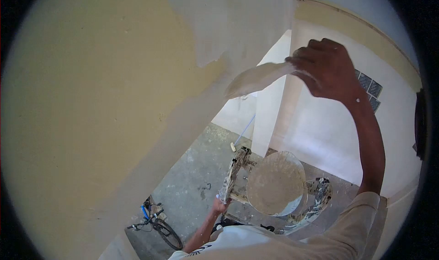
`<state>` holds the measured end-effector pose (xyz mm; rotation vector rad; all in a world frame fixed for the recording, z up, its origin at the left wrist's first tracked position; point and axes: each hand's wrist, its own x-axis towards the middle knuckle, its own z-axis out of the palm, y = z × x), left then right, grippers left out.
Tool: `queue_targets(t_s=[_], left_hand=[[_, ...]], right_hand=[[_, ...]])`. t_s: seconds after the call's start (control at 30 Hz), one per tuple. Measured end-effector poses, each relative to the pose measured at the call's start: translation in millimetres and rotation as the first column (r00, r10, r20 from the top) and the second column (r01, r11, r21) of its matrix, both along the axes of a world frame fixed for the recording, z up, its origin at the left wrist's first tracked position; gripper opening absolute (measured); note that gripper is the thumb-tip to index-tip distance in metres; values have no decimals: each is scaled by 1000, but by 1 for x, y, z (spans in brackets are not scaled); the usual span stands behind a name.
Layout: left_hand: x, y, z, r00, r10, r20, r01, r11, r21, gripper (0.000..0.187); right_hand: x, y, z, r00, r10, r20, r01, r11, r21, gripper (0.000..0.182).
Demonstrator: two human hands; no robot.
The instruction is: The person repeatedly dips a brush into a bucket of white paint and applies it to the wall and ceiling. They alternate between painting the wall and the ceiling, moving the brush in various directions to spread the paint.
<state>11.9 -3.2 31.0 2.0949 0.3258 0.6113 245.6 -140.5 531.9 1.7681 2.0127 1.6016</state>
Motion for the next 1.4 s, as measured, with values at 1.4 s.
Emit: queue_targets(t_s=[1.4], left_hand=[[0,1,-18,996,23,87,-19,999,-46,32]], right_hand=[[0,2,-17,998,-50,-44,50,999,-9,15]])
